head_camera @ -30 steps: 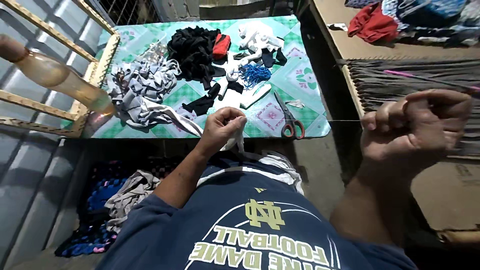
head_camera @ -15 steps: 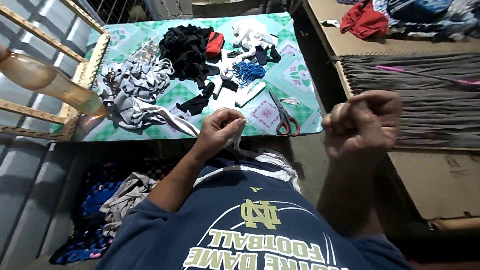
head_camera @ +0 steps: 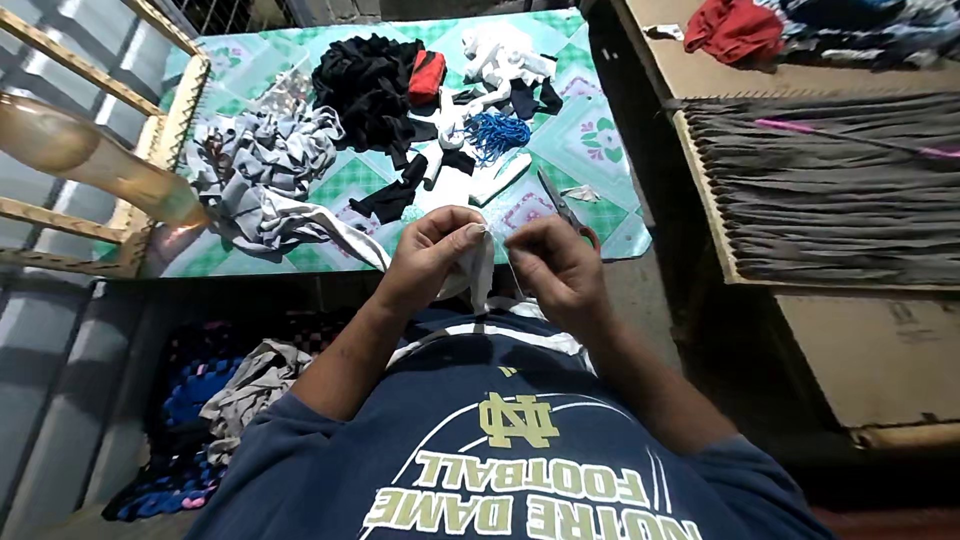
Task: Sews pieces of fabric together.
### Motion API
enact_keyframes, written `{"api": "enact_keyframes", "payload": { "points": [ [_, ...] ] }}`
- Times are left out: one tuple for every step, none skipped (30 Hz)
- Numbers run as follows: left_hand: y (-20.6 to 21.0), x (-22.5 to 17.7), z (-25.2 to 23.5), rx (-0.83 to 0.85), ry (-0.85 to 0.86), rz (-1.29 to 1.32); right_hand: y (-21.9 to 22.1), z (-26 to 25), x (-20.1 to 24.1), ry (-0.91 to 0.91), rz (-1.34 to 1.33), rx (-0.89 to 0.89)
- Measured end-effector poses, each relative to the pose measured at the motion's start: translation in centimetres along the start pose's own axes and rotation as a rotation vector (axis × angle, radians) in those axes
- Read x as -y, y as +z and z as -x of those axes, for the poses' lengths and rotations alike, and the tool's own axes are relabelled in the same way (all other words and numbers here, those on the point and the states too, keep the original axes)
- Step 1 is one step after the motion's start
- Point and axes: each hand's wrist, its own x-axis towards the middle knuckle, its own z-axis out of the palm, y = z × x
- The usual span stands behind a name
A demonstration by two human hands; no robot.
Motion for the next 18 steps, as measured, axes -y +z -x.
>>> {"api": "enact_keyframes", "payload": {
  "points": [
    [0.01, -0.05, 0.03, 0.001, -0.006, 0.013, 0.4, 0.04, 0.01, -0.007, -0.003, 0.014],
    [0.02, -0.08, 0.07, 0.004, -0.013, 0.03, 0.69, 0.09, 0.01, -0.007, -0.009, 0.016],
    [0.02, -0.07, 0.09, 0.004, -0.019, 0.05, 0.91, 0.14, 0.02, 0.002, -0.017, 0.008],
    [0.01, -0.03, 0.11, 0.004, -0.024, 0.069, 1.05, 0.16, 0.06, 0.015, -0.024, -0.003],
    [0.01, 0.0, 0.13, 0.003, -0.026, 0.078, 1.11, 0.18, 0.12, 0.03, -0.03, -0.01],
    [0.04, 0.02, 0.14, 0.0, -0.027, 0.079, 1.13, 0.2, 0.13, 0.044, -0.04, -0.018],
    [0.07, 0.02, 0.15, -0.002, -0.026, 0.073, 1.16, 0.19, 0.14, 0.055, -0.045, -0.026],
    [0.08, 0.01, 0.17, 0.0, -0.026, 0.07, 1.16, 0.16, 0.17, 0.064, -0.048, -0.031],
    [0.08, 0.0, 0.18, 0.005, -0.026, 0.071, 1.16, 0.14, 0.24, 0.076, -0.051, -0.033],
    [0.08, 0.01, 0.19, 0.01, -0.026, 0.072, 1.14, 0.13, 0.28, 0.084, -0.052, -0.032],
    [0.06, 0.03, 0.19, 0.014, -0.023, 0.066, 1.11, 0.15, 0.28, 0.082, -0.054, -0.032],
    [0.04, 0.05, 0.19, 0.015, -0.018, 0.052, 1.07, 0.18, 0.23, 0.073, -0.056, -0.035],
    [0.0, 0.07, 0.2, 0.013, -0.01, 0.033, 1.02, 0.23, 0.19, 0.06, -0.059, -0.041],
    [-0.03, 0.06, 0.21, 0.01, -0.001, 0.007, 0.98, 0.29, 0.23, 0.055, -0.058, -0.046],
    [-0.07, 0.05, 0.22, 0.007, 0.01, -0.021, 0.95, 0.33, 0.3, 0.053, -0.051, -0.048],
    [-0.11, 0.06, 0.24, 0.006, 0.024, -0.048, 0.94, 0.37, 0.36, 0.051, -0.049, -0.048],
    [-0.13, 0.08, 0.26, 0.007, 0.041, -0.079, 0.94, 0.42, 0.39, 0.048, -0.046, -0.046],
    [-0.13, 0.14, 0.25, 0.01, 0.062, -0.11, 0.93, 0.47, 0.38, 0.045, -0.041, -0.04]
  ]
}}
